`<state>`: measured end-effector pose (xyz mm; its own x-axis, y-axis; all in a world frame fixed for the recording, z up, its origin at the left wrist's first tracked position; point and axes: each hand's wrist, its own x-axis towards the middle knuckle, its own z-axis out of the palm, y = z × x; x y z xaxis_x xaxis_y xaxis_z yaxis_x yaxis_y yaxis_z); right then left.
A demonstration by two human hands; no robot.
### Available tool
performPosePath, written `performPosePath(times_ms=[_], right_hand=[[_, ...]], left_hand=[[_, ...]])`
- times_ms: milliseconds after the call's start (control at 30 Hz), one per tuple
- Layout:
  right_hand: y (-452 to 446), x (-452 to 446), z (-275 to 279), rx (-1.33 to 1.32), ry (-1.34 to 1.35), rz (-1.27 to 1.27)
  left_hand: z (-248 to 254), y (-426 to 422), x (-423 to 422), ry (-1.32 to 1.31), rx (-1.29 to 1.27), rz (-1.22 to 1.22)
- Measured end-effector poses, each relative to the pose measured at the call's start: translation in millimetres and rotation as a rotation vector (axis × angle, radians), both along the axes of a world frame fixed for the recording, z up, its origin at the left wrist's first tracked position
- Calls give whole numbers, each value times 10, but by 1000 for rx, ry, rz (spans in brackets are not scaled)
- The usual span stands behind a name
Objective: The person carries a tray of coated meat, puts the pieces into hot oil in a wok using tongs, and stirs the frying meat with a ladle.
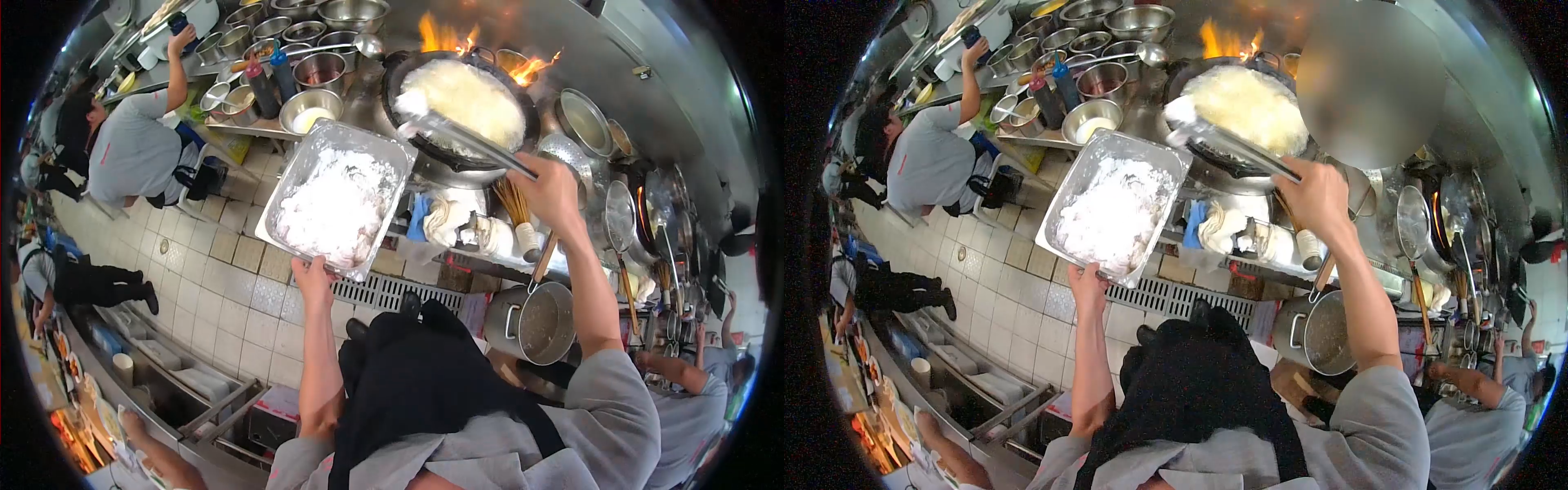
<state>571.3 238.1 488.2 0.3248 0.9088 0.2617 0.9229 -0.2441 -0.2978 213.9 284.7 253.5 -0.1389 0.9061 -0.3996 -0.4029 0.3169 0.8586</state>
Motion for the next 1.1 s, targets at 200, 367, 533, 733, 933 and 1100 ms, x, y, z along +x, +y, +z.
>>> performPosePath(times_ms=[200,367,533,733,933,1100], right_hand=[[635,524,-348,-249,-194,-75],[638,518,-431,-81,-125,-141],[315,21,-58,-140,-74,88],[229,-810,-164,-398,-206,428],[160,-1059,-863,-317,-307,486],[-153,-850,-1080,-127,-98,433]], left_hand=[[-10,9,-23,14,-17,-5],[-46,-4,-11,54,-37,28],[-1,10,26,21,4,51],[-21,25,3,36,-8,15],[-54,-12,21,73,1,34],[70,-43,78,32,6,38]])
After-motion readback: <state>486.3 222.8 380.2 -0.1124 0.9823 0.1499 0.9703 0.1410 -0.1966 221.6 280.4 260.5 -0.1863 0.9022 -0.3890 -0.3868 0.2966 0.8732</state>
